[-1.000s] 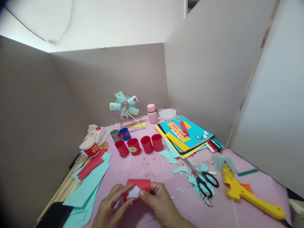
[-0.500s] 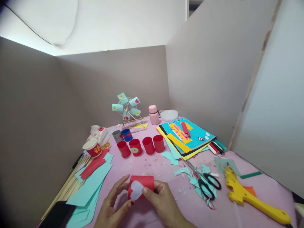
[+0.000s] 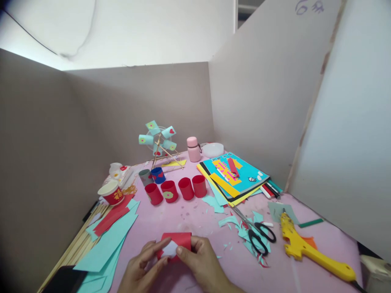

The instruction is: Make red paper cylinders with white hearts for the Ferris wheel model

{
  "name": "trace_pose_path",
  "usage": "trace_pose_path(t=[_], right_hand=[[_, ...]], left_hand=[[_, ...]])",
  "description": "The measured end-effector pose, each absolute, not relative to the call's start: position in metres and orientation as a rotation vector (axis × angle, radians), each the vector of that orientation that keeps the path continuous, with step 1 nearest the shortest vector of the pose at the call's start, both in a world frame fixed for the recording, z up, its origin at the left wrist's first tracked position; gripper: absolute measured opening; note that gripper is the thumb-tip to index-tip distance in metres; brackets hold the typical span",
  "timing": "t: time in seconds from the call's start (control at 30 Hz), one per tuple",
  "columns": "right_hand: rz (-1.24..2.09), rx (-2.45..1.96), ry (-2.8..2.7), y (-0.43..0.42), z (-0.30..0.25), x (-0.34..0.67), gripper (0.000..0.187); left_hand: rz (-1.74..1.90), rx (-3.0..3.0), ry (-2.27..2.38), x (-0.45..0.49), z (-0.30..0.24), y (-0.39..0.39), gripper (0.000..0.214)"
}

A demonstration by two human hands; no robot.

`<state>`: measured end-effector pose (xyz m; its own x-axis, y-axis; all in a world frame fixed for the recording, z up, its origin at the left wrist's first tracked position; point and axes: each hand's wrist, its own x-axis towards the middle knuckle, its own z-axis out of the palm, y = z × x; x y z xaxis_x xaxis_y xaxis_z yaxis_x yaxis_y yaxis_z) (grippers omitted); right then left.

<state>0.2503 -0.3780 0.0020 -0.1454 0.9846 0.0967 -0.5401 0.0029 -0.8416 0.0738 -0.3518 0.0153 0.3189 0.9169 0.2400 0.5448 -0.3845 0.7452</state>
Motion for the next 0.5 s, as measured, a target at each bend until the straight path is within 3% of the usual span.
trace_pose_path(t=[0.17,0.5], right_hand=[[1.468,-0.659,-0.867,-0.377,0.006,0.252,0.036],[1.461,-0.648,-0.903,-0.377,0.006,0.252,0.036]], left_hand=[[0.964,1.842,1.184,0.072,0.017,-0.352,0.033],[0.935,2.123,1.248,0.073,0.006,-0.349,0.031]])
